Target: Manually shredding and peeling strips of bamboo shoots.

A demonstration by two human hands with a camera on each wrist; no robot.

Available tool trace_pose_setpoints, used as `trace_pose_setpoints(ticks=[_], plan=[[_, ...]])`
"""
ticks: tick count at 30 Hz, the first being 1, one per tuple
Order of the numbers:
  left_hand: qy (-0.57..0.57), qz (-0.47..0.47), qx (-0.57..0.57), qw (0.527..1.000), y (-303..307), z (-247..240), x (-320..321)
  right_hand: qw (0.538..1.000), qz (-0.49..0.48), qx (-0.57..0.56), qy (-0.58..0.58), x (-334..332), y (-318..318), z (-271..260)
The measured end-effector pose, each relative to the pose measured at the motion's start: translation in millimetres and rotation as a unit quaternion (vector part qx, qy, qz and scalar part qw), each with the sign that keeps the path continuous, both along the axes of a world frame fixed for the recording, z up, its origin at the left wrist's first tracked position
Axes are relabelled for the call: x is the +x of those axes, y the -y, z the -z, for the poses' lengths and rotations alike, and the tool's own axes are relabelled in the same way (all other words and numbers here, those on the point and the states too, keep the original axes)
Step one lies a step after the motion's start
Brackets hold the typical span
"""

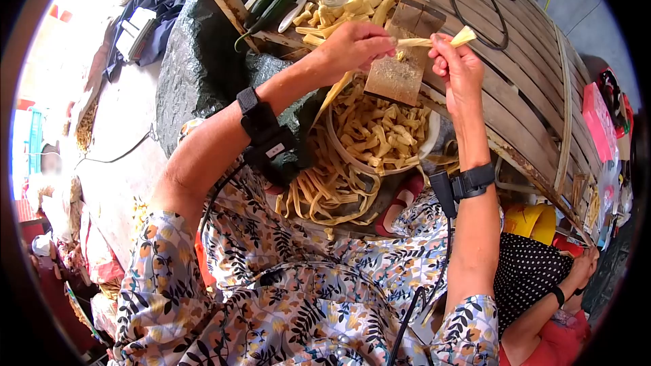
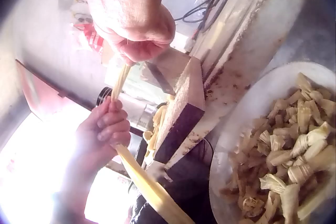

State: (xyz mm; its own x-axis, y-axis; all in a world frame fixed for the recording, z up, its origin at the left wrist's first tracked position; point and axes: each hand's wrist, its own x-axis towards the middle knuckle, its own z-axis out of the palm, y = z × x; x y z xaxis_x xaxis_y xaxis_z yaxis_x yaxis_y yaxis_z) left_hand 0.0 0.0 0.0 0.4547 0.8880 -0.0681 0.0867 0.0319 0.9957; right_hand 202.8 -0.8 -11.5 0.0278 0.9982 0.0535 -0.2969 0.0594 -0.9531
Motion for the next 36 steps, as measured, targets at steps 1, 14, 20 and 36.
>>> trace_pose_setpoints(ticks=[1,14,20,36], plan=[[0.023,-0.021,0.002,1.0,3.6,-8.9,4.8,1.0,0.002,0.008,-0.011,0.7,1.8,-9.5],[-0.064,-0.01,0.065,0.996,-11.3,5.5,-4.4,0.998,0.063,0.017,0.018,22.0,-9.5,-5.8],[-0.07,-0.086,0.082,0.99,-31.2,21.7,-11.7,0.998,0.055,-0.004,0.009,4.1,-19.0,19.4],[-0.102,-0.142,0.038,0.984,-34.5,48.0,-22.4,0.989,0.055,-0.059,0.128,16.2,-15.2,41.1]])
